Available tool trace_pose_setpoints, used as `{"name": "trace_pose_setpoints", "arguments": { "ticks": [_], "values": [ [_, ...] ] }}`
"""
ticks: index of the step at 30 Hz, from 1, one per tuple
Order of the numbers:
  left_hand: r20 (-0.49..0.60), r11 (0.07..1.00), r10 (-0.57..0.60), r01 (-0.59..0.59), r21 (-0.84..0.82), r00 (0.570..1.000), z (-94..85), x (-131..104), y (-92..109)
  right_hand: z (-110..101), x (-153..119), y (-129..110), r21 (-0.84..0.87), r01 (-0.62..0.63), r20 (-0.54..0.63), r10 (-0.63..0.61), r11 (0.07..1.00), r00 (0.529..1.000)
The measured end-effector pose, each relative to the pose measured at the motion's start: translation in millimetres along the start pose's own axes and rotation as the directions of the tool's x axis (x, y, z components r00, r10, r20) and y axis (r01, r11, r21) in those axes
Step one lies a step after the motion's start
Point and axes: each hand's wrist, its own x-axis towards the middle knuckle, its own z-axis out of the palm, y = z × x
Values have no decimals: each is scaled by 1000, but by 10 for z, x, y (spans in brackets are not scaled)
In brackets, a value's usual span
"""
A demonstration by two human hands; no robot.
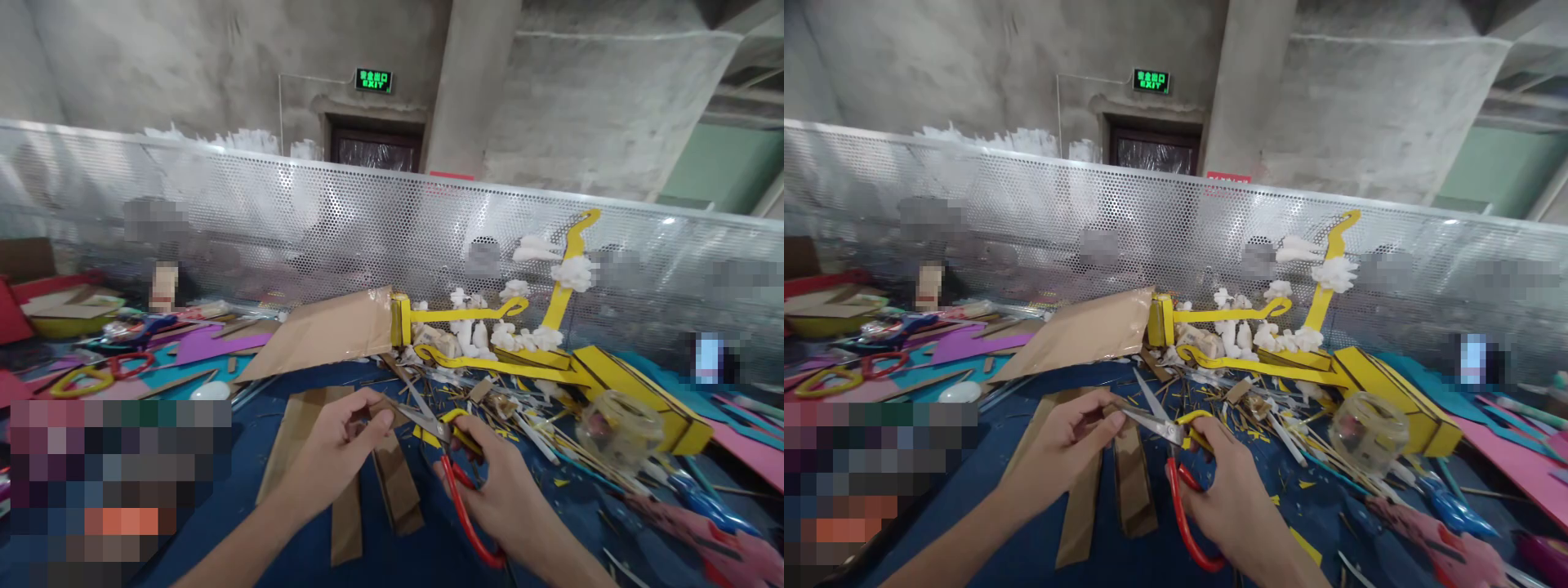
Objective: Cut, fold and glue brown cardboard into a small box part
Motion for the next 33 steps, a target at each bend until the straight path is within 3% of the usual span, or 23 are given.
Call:
{"name": "trace_pose_setpoints", "arguments": {
  "ticks": [5,20,33],
  "values": [
    [12,1000,-1,1,0,1000,18,-11,40,-23,-29,-52,-115,84,-95,-95,990,991],
    [64,991,124,-127,40,990,28,-8,138,-15,-32,-38,-191,237,-136,-265,953,955],
    [64,990,129,-132,52,990,37,-16,150,-32,-38,-19,-132,191,-105,-205,973,973]
  ]
}}
